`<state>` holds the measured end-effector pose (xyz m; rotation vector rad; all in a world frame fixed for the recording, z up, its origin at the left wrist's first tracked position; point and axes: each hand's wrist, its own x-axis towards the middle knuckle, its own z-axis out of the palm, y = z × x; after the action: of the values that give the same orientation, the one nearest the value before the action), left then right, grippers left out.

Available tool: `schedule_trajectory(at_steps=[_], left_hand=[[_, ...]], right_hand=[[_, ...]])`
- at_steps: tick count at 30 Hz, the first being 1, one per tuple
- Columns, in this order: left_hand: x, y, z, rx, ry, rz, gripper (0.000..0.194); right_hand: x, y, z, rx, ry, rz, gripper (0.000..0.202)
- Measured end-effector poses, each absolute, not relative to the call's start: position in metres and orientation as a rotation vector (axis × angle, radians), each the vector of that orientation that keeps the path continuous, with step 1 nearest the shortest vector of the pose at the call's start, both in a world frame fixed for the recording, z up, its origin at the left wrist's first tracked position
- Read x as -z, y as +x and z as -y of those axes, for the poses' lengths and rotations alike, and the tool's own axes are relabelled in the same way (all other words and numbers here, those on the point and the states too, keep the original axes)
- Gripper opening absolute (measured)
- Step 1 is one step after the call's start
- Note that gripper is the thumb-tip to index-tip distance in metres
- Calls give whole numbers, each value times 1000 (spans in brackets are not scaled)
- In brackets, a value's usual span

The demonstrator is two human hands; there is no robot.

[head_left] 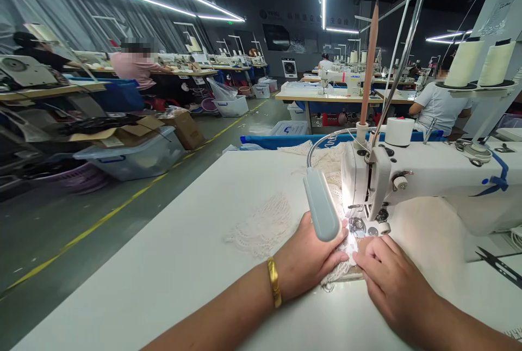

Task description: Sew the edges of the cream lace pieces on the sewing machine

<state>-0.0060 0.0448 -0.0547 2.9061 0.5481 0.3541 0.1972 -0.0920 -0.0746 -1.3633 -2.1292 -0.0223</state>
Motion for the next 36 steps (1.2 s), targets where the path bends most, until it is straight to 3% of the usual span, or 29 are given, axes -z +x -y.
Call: schedule_trajectory(at_steps=[13, 23, 29, 36], left_hand=[[54, -2, -39, -562, 2916, -489, 26], [50, -2, -33, -631, 2937, -477, 8], [50, 2, -18, -759, 2896, -411, 27], [47, 0, -26, -763, 2801, -493, 28]], right_hand=[[77, 196, 90, 108, -1302, 2118, 40], [72, 197, 89, 86, -1351, 2138, 26], [69, 201, 90, 1, -1374, 2125, 25], [70, 202, 90, 10, -1348, 2108, 30]])
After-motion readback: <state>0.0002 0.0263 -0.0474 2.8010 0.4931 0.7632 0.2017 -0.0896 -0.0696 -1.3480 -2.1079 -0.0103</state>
